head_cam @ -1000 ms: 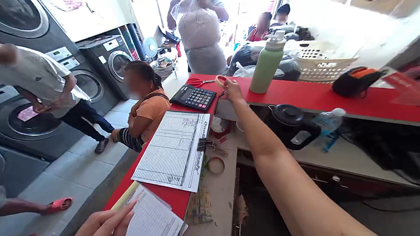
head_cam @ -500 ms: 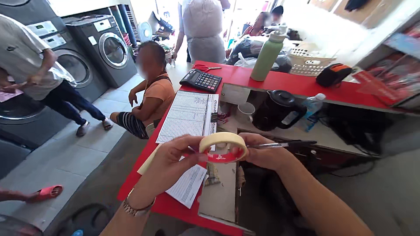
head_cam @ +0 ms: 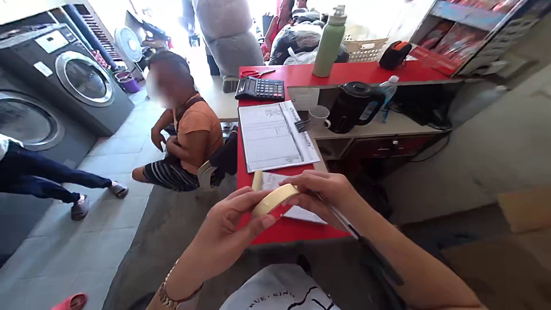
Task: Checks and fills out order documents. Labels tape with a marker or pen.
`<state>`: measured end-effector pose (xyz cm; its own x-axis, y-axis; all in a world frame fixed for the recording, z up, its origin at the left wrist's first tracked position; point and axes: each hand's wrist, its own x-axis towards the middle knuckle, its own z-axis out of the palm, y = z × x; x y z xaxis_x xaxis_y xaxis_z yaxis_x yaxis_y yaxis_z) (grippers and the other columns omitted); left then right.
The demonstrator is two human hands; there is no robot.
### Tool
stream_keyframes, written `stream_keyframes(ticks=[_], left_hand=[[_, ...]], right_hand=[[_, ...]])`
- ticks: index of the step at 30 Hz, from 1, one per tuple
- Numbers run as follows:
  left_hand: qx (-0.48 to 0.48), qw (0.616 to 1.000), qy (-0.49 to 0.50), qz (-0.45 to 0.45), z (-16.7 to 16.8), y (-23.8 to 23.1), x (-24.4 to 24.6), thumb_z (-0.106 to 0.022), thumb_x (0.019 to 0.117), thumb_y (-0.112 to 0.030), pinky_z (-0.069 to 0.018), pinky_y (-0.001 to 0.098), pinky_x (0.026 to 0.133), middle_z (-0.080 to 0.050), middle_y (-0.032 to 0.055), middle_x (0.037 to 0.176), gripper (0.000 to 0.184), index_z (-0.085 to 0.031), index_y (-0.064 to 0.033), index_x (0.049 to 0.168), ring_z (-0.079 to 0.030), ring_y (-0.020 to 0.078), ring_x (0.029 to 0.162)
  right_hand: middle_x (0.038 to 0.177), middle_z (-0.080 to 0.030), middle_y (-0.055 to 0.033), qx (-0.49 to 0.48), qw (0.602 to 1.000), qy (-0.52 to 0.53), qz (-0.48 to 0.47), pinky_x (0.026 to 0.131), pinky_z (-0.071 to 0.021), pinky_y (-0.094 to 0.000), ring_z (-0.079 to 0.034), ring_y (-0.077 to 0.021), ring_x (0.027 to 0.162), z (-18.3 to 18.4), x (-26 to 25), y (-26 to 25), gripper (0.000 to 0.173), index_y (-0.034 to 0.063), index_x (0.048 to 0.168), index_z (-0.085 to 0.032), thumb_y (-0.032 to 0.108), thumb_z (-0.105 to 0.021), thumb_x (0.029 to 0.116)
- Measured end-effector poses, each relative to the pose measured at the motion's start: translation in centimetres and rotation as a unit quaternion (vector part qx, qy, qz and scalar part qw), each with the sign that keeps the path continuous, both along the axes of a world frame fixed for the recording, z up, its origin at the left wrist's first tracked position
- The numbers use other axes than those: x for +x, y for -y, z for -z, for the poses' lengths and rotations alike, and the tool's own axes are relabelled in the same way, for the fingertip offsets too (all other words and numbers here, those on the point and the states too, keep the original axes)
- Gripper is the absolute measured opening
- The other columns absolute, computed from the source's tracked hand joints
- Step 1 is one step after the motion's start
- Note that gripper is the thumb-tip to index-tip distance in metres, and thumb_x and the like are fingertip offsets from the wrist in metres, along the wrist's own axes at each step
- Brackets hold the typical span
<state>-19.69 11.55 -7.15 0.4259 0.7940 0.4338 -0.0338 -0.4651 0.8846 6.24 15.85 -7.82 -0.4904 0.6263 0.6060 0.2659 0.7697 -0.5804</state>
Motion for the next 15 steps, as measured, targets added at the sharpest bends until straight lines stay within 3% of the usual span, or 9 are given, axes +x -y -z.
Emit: stream_keyframes(ticks=[2,3,5,7,9,11,15], left_hand=[[0.006,1.000,-0.021,-0.021,0.4,1.3,-1.9,-0.062,0.1033,-0.023,-0.0598,0.0261,0.086,-0.067,0.0028,0.112,0.033,-0.065,-0.0017,0.128,-0.067,0.0093,0.097],[0.009,0.999,-0.033,-0.039,0.6,2.1,-2.8,-0.060,0.1044,-0.024,-0.0601,0.0265,0.084,-0.068,0.0037,0.111,0.033,-0.065,-0.0016,0.128,-0.068,0.0101,0.095],[0.019,0.996,-0.051,-0.073,1.1,3.4,-4.2,-0.059,0.1053,-0.026,-0.0590,0.0267,0.084,-0.069,0.0032,0.111,0.033,-0.064,-0.0037,0.129,-0.067,0.0094,0.095],[0.040,0.992,-0.059,-0.105,1.6,3.7,-5.0,-0.060,0.1045,-0.028,-0.0574,0.0243,0.086,-0.067,0.0010,0.111,0.033,-0.066,-0.0078,0.130,-0.065,0.0067,0.099],[0.054,0.986,-0.057,-0.144,2.6,4.6,-4.6,-0.064,0.1026,-0.028,-0.0565,0.0217,0.084,-0.065,0.0005,0.107,0.031,-0.068,-0.0087,0.126,-0.063,0.0056,0.097],[0.069,0.976,-0.069,-0.194,3.3,5.2,-4.1,-0.066,0.1008,-0.029,-0.0557,0.0181,0.079,-0.064,-0.0004,0.101,0.028,-0.072,-0.0101,0.120,-0.062,0.0035,0.091],[0.087,0.958,-0.114,-0.247,3.8,6.4,-3.7,-0.066,0.1012,-0.028,-0.0539,0.0146,0.079,-0.063,0.0011,0.101,0.027,-0.073,-0.0093,0.120,-0.061,0.0016,0.092]], right_hand=[[0.108,-0.062,-0.0031,-0.011,0.999,-0.024,0.037,0.070,-0.0533,-0.0190,-0.060,-0.0043,0.085,0.3,-1.5,1.5,0.051,0.0144,0.134,-0.066,0.053,-0.048,0.1056],[0.116,-0.058,-0.0002,-0.046,0.996,-0.061,0.038,0.069,-0.0553,-0.0197,-0.061,-0.0045,0.089,0.1,-1.8,2.4,0.057,0.0196,0.134,-0.063,0.062,-0.039,0.1052],[0.116,-0.061,0.0021,-0.099,0.977,-0.191,0.003,0.066,-0.0627,-0.0251,-0.069,-0.0097,0.089,-0.1,-2.5,3.9,0.051,0.0206,0.117,-0.067,0.063,-0.041,0.1039],[0.111,-0.066,-0.0020,-0.124,0.955,-0.260,-0.069,0.070,-0.0664,-0.0308,-0.072,-0.0161,0.091,-0.5,-4.1,4.5,0.030,0.0146,0.105,-0.069,0.042,-0.058,0.1045],[0.113,-0.065,-0.0046,-0.167,0.942,-0.265,-0.122,0.078,-0.0659,-0.0288,-0.071,-0.0159,0.100,0.1,-5.8,5.4,0.012,0.0098,0.105,-0.071,0.020,-0.072,0.0982],[0.115,-0.062,-0.0061,-0.190,0.929,-0.275,-0.158,0.081,-0.0647,-0.0267,-0.069,-0.0142,0.103,1.1,-7.2,5.8,0.014,0.0081,0.106,-0.070,0.007,-0.075,0.0929],[0.101,-0.065,-0.0077,-0.189,0.917,-0.299,-0.184,0.075,-0.0655,-0.0287,-0.071,-0.0142,0.088,1.6,-9.2,6.3,0.018,0.0038,0.103,-0.068,-0.004,-0.071,0.0879]])
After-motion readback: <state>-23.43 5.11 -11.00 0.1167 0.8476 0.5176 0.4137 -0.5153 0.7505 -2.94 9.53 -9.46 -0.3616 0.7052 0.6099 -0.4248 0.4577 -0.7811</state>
